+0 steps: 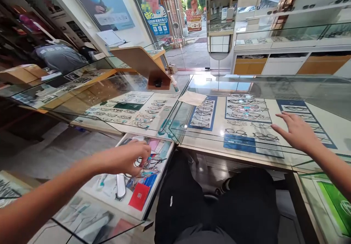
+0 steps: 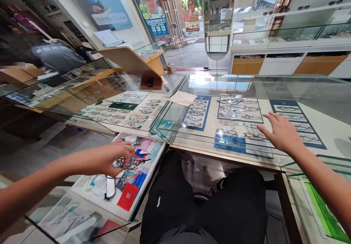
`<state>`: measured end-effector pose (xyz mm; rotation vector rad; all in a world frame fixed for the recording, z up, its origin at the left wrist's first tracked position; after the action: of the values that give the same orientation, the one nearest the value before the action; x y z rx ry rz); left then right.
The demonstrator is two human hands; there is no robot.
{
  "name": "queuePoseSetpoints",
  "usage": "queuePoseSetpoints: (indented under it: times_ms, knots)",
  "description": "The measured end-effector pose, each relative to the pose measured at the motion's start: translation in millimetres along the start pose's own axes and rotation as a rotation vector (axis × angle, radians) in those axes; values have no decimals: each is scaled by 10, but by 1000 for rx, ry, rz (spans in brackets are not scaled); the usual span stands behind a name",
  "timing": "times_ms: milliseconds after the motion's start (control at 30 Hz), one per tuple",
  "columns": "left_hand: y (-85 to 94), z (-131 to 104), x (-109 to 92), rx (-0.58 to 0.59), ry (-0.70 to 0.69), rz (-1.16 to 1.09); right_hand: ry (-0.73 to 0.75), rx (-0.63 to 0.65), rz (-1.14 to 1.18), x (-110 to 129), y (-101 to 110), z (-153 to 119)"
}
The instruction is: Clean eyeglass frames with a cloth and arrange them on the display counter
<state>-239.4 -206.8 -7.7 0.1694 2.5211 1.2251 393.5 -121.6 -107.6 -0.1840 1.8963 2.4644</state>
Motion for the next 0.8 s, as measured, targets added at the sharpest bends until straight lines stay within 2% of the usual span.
queuePoseSetpoints:
  times_ms: [33,100,167,233,300,400,500,600,700,800]
  knots:
    - [174,-13,-201,36,-56,-28,1,4,-1,21,16,1]
    - [599,70,-583,21,-136,-40,5,2,3,48,35,3]
    - [1035,314,-948,-26,-219,-12,7,-7,12,62,43,5]
    - [1430,706,-1299,-75,-305,32,5,-9,24,72,45,8]
    - [1768,1206,-1624,-130,-338,86,-5,-2,35,84,48,12]
    - [2166,2012,-2099,-262,-333,197,-12,-7,46,112,76,20]
    - [2365,2742,-2544,-357,-364,284,-20,-18,61,150,109,22]
    - [2389,3358,-2841,-398,-340,318,-34,-20,83,185,128,14]
    - [2304,3821,-3025,-398,-336,326,-39,-20,100,210,143,8]
    - [2204,4116,-3136,-382,-364,328,-50,-4,119,216,160,10]
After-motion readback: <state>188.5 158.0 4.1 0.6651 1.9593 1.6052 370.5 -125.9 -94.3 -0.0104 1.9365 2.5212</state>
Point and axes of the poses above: each hand's wrist, its own z-axis towards the middle knuckle, its own y-axis out of the back of the hand, x = y × z, the point moved 5 cm from there along z, towards the middle knuckle, and after that the axes turned 12 degrees about -z, right-handed, at the moved point
